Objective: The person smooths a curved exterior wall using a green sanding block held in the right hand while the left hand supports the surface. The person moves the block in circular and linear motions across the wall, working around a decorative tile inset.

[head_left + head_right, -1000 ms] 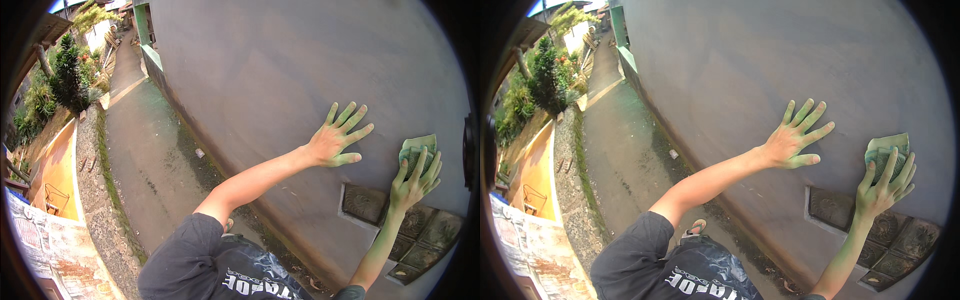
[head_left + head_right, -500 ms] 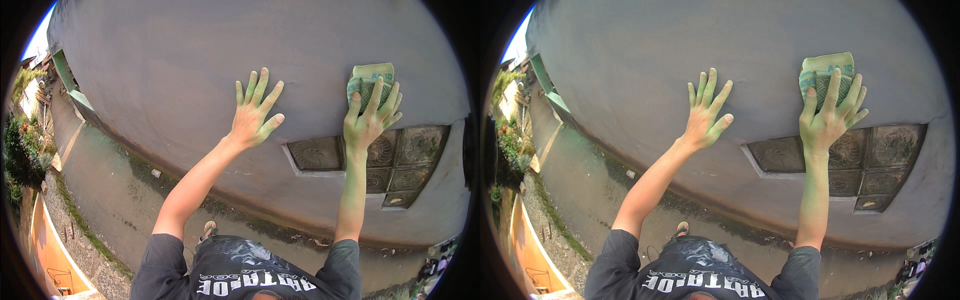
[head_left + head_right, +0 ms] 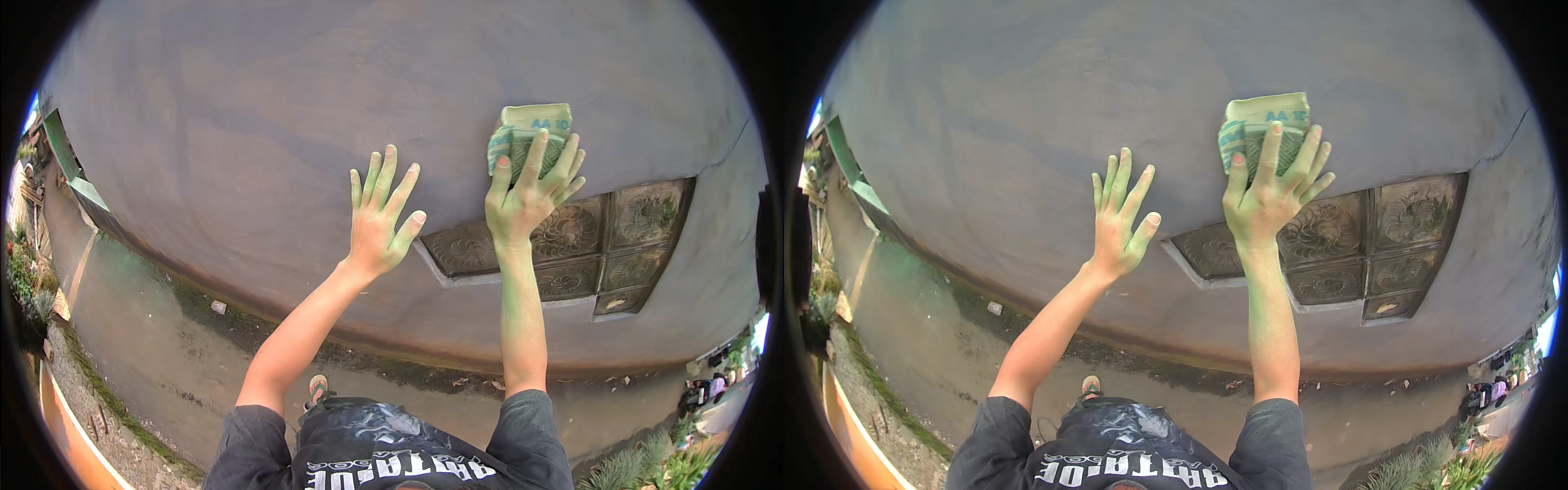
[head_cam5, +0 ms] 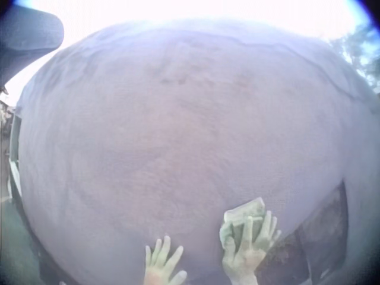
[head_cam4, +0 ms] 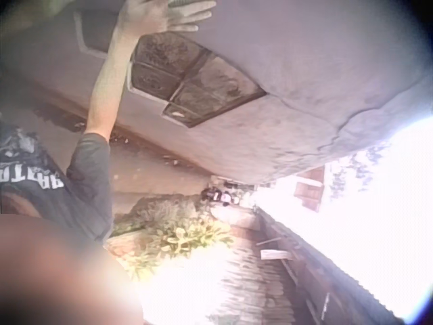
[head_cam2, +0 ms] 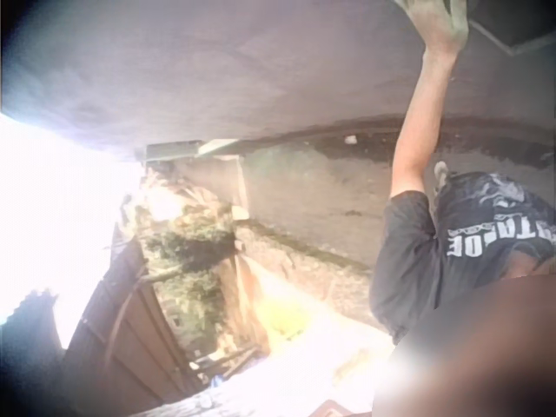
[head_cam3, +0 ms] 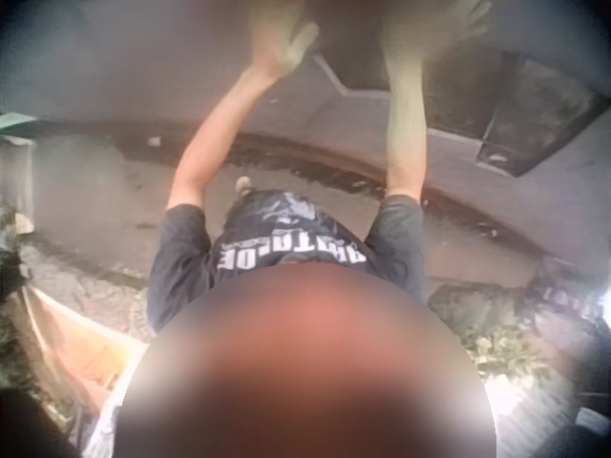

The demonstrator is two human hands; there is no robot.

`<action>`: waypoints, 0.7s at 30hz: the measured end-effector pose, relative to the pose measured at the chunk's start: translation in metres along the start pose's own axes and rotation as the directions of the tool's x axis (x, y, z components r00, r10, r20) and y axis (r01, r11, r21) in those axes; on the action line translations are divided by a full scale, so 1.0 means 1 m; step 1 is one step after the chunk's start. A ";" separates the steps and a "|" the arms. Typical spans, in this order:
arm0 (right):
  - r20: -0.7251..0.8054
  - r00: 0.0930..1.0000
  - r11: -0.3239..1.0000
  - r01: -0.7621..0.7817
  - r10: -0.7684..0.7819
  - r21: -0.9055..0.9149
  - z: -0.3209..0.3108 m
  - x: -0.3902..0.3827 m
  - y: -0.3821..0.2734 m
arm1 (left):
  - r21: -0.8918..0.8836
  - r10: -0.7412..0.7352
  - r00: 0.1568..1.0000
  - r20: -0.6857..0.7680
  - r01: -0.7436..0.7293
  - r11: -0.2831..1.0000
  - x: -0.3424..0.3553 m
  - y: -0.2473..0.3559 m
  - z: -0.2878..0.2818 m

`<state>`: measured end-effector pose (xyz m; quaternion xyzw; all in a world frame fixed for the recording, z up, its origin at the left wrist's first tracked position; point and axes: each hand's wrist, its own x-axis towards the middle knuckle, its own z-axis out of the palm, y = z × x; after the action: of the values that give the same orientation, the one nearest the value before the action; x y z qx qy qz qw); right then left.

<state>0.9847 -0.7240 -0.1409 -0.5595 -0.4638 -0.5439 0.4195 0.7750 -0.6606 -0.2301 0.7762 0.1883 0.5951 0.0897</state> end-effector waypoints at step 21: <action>-0.021 0.965 0.922 0.256 -0.261 0.291 -0.004 -0.065 -0.024 | -0.532 -0.455 0.825 -0.335 0.232 0.814 0.004 0.059 0.043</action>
<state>0.9615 -0.7267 -0.2064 -0.4307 -0.6122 -0.5151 0.4176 0.8279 -0.7091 -0.2174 0.5239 0.1951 0.7573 0.3377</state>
